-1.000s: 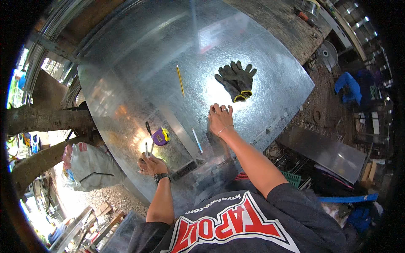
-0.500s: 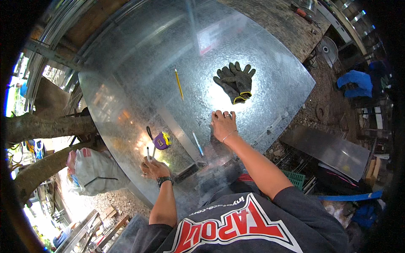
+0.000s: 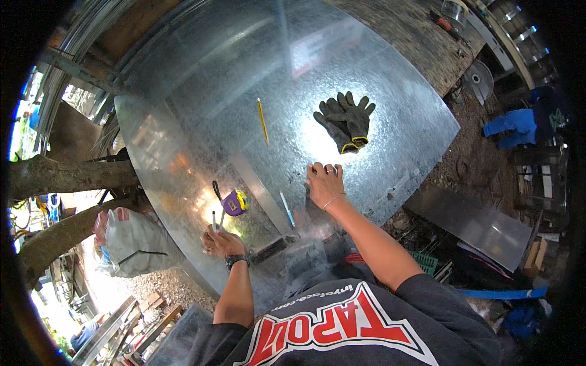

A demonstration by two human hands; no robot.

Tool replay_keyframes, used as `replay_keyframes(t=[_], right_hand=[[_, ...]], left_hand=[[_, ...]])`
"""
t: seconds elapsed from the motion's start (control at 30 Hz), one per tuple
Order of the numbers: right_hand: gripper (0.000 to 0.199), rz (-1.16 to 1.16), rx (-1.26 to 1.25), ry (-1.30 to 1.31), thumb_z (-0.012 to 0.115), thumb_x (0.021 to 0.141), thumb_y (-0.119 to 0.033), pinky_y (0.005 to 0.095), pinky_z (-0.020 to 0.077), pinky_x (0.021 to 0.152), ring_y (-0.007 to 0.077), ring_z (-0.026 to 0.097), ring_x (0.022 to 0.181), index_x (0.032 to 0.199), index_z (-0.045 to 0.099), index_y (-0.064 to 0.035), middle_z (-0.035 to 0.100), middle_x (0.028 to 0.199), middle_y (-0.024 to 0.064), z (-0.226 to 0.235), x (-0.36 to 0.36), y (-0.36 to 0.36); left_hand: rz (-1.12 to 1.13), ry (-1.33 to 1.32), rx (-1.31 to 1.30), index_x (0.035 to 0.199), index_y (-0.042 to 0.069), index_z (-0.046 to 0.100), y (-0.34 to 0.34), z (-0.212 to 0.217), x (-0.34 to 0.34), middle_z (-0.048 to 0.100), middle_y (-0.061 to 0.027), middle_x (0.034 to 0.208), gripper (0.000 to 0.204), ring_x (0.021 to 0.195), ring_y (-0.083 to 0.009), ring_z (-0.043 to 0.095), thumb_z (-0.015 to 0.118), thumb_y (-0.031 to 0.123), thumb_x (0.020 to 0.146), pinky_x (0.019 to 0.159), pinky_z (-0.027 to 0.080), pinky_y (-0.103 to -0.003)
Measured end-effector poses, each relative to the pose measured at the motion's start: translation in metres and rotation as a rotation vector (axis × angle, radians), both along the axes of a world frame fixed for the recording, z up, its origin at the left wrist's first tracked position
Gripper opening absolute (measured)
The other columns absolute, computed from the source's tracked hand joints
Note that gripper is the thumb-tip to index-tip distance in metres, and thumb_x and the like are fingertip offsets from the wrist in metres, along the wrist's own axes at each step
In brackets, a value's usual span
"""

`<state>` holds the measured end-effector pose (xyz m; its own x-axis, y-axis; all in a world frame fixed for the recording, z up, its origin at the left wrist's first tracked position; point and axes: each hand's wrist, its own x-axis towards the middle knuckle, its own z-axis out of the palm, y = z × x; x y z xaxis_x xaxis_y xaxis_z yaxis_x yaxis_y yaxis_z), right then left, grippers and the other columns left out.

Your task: The person measures a large metal sheet using a tape measure and square, then marks lines and writes dimensions on the sheet with a marker. The person repeats the measuring and marking process on different sections of the sheet.

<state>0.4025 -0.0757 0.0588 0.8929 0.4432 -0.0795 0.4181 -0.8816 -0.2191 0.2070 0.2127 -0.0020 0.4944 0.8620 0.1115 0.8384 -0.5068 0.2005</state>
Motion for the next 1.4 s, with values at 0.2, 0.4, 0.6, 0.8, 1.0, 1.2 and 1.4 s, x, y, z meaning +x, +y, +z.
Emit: replay_keyframes(t=[0.2,0.4,0.6,0.8,1.0,1.2,1.4], right_hand=[[0.04,0.01,-0.024,-0.029,0.059,0.094,-0.025,0.0546,0.0325,0.103,0.0313,0.054,0.11,0.13,0.056,-0.0058,0.054,0.12,0.0102,-0.002,0.033,0.01],[0.04,0.034,-0.041,-0.003,0.059,0.095,-0.024,0.0552,0.0324,0.104,0.0305,0.054,0.112,0.131,0.056,-0.0058,0.055,0.12,0.0086,0.002,-0.008,0.003],[0.039,0.044,-0.051,0.043,0.059,0.095,-0.023,0.0529,0.0308,0.104,0.0287,0.054,0.112,0.13,0.057,-0.0054,0.055,0.12,0.0078,0.002,0.024,0.013],[0.036,0.092,-0.082,-0.003,0.058,0.095,-0.022,0.0523,0.0315,0.102,0.029,0.053,0.111,0.127,0.059,-0.0056,0.055,0.119,0.0074,0.005,-0.008,0.0],[0.032,0.101,-0.027,0.023,0.056,0.097,-0.024,0.0531,0.0304,0.103,0.0296,0.052,0.112,0.122,0.062,-0.005,0.055,0.119,0.008,0.003,0.007,0.005],[0.033,0.106,-0.06,-0.006,0.054,0.097,-0.024,0.0537,0.0305,0.104,0.0302,0.053,0.114,0.123,0.062,-0.0041,0.055,0.12,0.0077,0.005,0.005,0.005],[0.037,0.123,-0.103,-0.01,0.053,0.098,-0.025,0.0542,0.031,0.104,0.03,0.053,0.113,0.129,0.059,-0.005,0.055,0.122,0.0075,0.006,-0.002,0.002]], left_hand=[[-0.012,-0.002,-0.003,0.141,0.018,0.045,-0.003,0.003,0.003,0.04,-0.0155,0.14,0.042,0.138,-0.0333,0.036,0.05,0.018,0.099,0.116,0.014,-0.064],[-0.003,-0.019,-0.026,0.14,0.017,0.045,-0.002,0.01,0.003,0.04,-0.0165,0.143,0.039,0.139,-0.0338,0.035,0.048,0.02,0.101,0.117,0.014,-0.063],[-0.039,-0.009,0.024,0.139,0.017,0.046,-0.004,0.008,0.0,0.041,-0.0159,0.14,0.038,0.137,-0.0336,0.036,0.047,0.02,0.102,0.117,0.013,-0.063],[-0.014,-0.035,0.022,0.138,0.019,0.046,-0.004,0.004,-0.002,0.042,-0.0139,0.14,0.038,0.135,-0.0333,0.038,0.049,0.021,0.101,0.117,0.014,-0.062],[-0.007,-0.061,0.053,0.135,0.019,0.047,-0.002,-0.001,0.0,0.043,-0.012,0.137,0.035,0.133,-0.0324,0.04,0.052,0.019,0.1,0.116,0.017,-0.062],[-0.011,-0.048,0.074,0.132,0.021,0.048,-0.003,0.004,0.005,0.045,-0.0097,0.133,0.034,0.131,-0.0314,0.042,0.053,0.017,0.099,0.115,0.019,-0.064],[-0.006,-0.122,0.059,0.131,0.021,0.049,-0.007,0.007,0.001,0.045,-0.0097,0.134,0.032,0.133,-0.0315,0.041,0.052,0.016,0.1,0.114,0.018,-0.067]])
